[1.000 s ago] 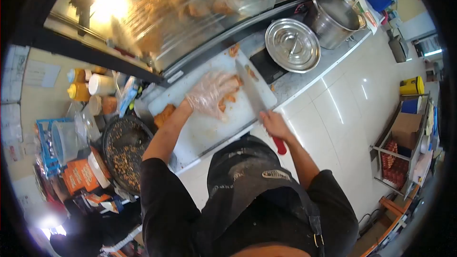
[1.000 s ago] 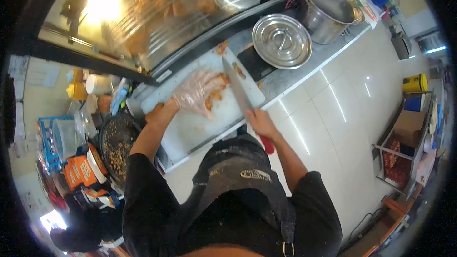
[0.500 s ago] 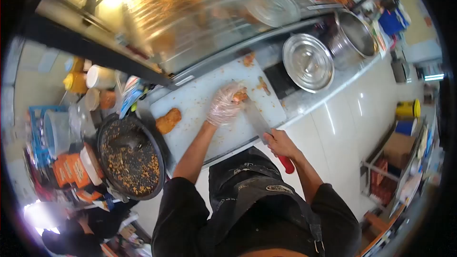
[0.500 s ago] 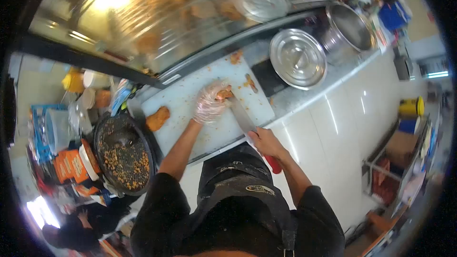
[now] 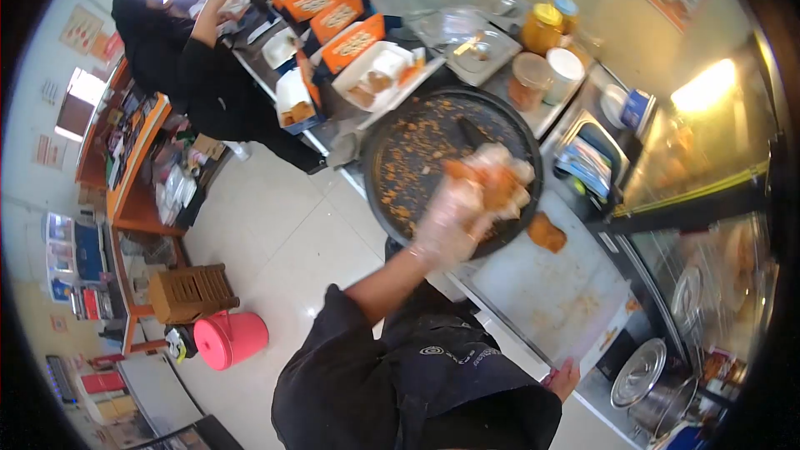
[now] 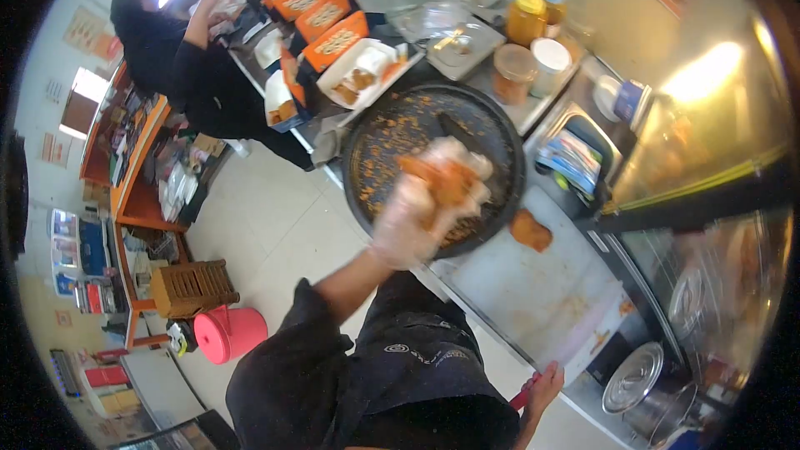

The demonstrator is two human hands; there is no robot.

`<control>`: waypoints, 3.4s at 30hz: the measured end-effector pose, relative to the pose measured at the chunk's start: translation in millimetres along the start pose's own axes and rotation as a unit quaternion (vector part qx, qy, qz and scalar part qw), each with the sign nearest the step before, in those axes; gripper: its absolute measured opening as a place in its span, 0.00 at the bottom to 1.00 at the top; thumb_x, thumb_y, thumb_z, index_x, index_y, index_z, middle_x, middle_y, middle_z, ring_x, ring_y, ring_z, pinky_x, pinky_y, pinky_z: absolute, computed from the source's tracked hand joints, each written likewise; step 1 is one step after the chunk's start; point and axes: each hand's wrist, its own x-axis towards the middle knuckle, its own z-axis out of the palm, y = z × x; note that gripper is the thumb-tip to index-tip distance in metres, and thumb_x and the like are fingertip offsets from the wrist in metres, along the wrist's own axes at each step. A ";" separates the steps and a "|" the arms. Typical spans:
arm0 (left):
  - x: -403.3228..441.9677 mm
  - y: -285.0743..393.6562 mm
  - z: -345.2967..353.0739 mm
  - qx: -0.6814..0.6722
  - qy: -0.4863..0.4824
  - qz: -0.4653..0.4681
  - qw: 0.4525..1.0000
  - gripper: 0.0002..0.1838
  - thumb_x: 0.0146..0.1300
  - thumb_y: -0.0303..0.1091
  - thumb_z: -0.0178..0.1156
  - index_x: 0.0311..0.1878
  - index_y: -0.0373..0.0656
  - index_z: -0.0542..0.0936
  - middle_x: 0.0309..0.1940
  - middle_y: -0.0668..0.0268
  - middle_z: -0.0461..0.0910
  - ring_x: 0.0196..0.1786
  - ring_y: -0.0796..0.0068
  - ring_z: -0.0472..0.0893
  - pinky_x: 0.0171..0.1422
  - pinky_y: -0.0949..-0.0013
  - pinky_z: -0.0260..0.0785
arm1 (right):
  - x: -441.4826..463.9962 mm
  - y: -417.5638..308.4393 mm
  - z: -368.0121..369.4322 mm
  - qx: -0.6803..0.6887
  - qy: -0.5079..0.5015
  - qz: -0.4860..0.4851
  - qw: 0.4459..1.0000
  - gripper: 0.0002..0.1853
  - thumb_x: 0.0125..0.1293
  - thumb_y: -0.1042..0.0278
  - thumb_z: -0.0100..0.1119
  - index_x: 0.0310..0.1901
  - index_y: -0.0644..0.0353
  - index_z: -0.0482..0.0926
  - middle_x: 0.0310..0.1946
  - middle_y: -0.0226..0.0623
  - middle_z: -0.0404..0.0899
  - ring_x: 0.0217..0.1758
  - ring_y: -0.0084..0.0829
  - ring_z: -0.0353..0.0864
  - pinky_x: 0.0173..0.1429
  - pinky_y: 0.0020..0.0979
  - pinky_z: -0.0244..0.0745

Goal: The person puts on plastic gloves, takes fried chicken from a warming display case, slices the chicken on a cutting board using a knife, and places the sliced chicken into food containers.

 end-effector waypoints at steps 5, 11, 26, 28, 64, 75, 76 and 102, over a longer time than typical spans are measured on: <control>13.0 180.1 -120.0 0.051 0.177 0.221 0.958 0.25 0.71 0.44 0.54 0.65 0.43 0.63 0.57 0.61 0.71 0.64 0.63 0.72 0.69 0.53 0.67 | -4.1 -1.8 57.7 -0.030 0.006 0.040 0.999 0.16 0.71 0.49 0.51 0.39 0.54 0.66 0.14 0.28 0.63 0.10 0.22 0.63 0.11 0.29 0.60; 79.7 372.8 -312.6 0.355 0.497 0.118 0.783 0.26 0.61 0.53 0.61 0.54 0.42 0.78 0.47 0.64 0.80 0.51 0.69 0.78 0.53 0.65 0.70 | -20.1 10.6 146.6 0.090 0.112 0.030 0.989 0.13 0.72 0.53 0.45 0.37 0.55 0.66 0.14 0.28 0.62 0.11 0.23 0.62 0.12 0.28 0.63; 134.9 456.7 -497.1 0.745 0.393 0.146 0.518 0.27 0.67 0.51 0.43 0.57 0.41 0.77 0.59 0.52 0.75 0.64 0.54 0.71 0.65 0.59 0.62 | -86.7 -29.3 186.1 0.061 0.152 -0.051 0.985 0.14 0.73 0.54 0.49 0.41 0.58 0.68 0.14 0.27 0.63 0.10 0.21 0.61 0.11 0.26 0.60; 117.9 422.6 -432.8 0.712 0.408 0.241 0.519 0.26 0.66 0.49 0.45 0.56 0.41 0.77 0.57 0.53 0.76 0.63 0.55 0.72 0.64 0.60 0.63 | -85.6 -32.5 187.8 0.066 0.161 -0.067 0.983 0.12 0.73 0.58 0.48 0.36 0.58 0.68 0.13 0.25 0.61 0.11 0.19 0.63 0.12 0.24 0.57; 94.1 -625.8 689.1 0.780 -0.464 0.265 0.326 0.20 0.56 0.37 0.64 0.51 0.40 0.77 0.47 0.52 0.80 0.53 0.55 0.79 0.59 0.58 0.71 | -135.6 335.8 -174.9 0.502 0.313 0.193 0.783 0.16 0.69 0.54 0.52 0.33 0.60 0.73 0.14 0.25 0.66 0.10 0.21 0.61 0.13 0.27 0.55; 93.4 -622.8 694.5 0.771 -0.481 0.248 0.336 0.16 0.61 0.34 0.60 0.51 0.42 0.77 0.50 0.54 0.79 0.54 0.58 0.78 0.58 0.61 0.71 | -124.6 339.3 -233.7 0.510 0.313 0.203 0.775 0.15 0.70 0.56 0.52 0.34 0.60 0.71 0.14 0.27 0.65 0.10 0.22 0.61 0.12 0.27 0.56; 92.9 -622.5 694.4 0.768 -0.484 0.247 0.339 0.15 0.61 0.33 0.59 0.51 0.42 0.77 0.50 0.55 0.79 0.54 0.58 0.78 0.58 0.62 0.71 | -132.4 331.5 -239.2 0.501 0.318 0.211 0.777 0.17 0.69 0.53 0.52 0.33 0.60 0.73 0.14 0.25 0.65 0.10 0.21 0.60 0.12 0.26 0.54; -12.6 -278.7 106.9 0.649 0.052 -0.182 0.737 0.11 0.62 0.32 0.54 0.41 0.39 0.82 0.39 0.57 0.82 0.45 0.60 0.81 0.49 0.64 0.71 | -21.2 214.7 -220.2 0.334 0.178 0.019 0.926 0.15 0.73 0.54 0.50 0.36 0.57 0.66 0.15 0.27 0.64 0.10 0.20 0.63 0.12 0.26 0.61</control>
